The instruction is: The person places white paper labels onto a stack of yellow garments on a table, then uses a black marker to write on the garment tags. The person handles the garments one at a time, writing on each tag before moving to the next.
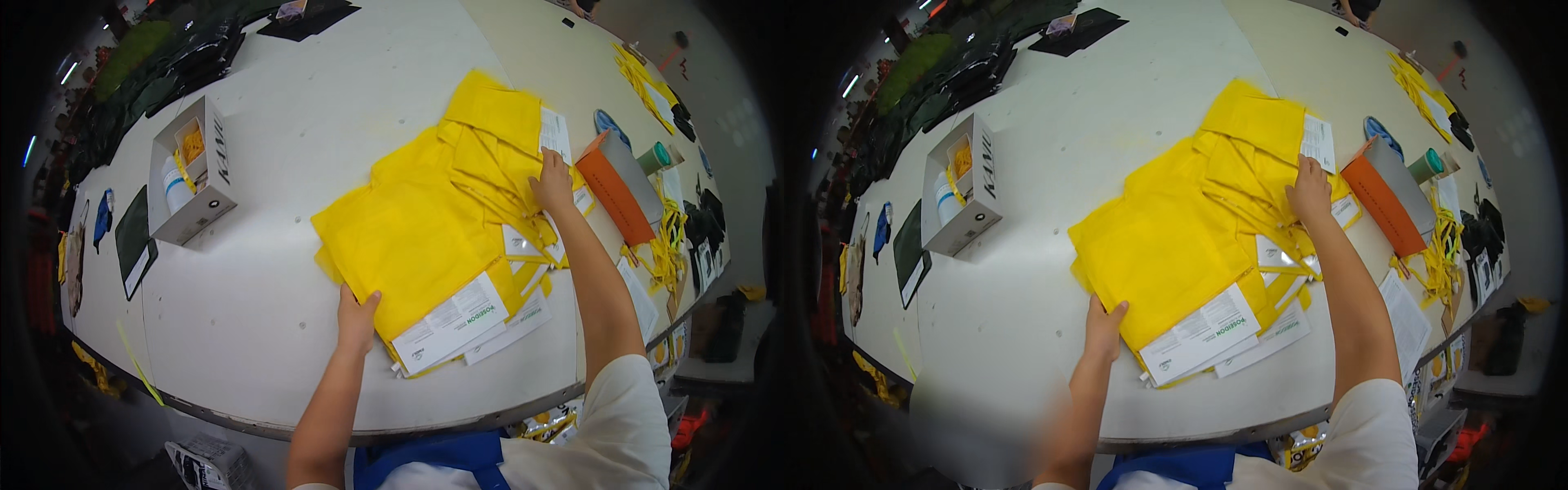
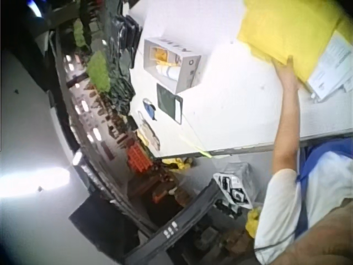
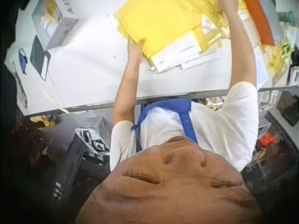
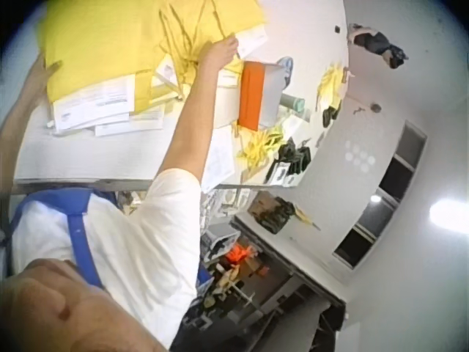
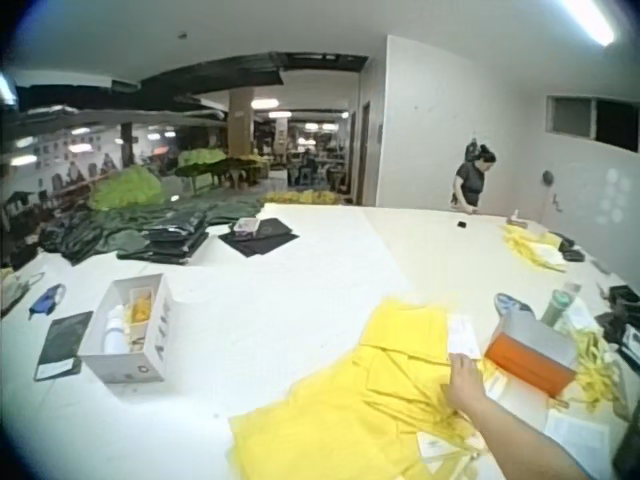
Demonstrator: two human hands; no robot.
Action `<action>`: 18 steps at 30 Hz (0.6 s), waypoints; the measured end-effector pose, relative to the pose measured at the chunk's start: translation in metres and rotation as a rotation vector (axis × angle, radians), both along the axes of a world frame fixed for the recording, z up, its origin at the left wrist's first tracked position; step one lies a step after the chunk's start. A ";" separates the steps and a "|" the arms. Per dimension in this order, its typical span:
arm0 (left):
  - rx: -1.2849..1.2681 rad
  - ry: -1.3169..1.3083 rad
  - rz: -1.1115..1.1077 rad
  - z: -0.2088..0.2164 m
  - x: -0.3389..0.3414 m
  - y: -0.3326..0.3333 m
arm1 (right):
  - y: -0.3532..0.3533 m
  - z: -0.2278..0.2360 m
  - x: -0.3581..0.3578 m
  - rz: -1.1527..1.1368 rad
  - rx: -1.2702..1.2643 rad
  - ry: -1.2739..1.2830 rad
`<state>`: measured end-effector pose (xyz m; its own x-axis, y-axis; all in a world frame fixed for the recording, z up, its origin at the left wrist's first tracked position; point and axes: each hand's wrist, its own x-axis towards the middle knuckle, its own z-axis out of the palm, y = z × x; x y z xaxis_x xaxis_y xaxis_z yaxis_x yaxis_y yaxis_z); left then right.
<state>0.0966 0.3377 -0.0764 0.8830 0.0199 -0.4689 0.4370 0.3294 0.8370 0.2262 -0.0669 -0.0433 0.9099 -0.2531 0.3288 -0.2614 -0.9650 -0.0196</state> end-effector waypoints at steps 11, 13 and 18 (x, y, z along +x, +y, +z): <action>0.179 0.266 -0.014 0.026 -0.023 -0.022 | -0.091 -0.044 0.071 0.445 -0.152 0.158; 0.209 0.249 -0.013 0.030 -0.023 -0.027 | -0.070 -0.022 0.063 0.357 -0.048 0.245; 0.318 0.157 0.022 0.019 -0.028 -0.038 | 0.027 0.055 0.001 0.497 0.509 0.721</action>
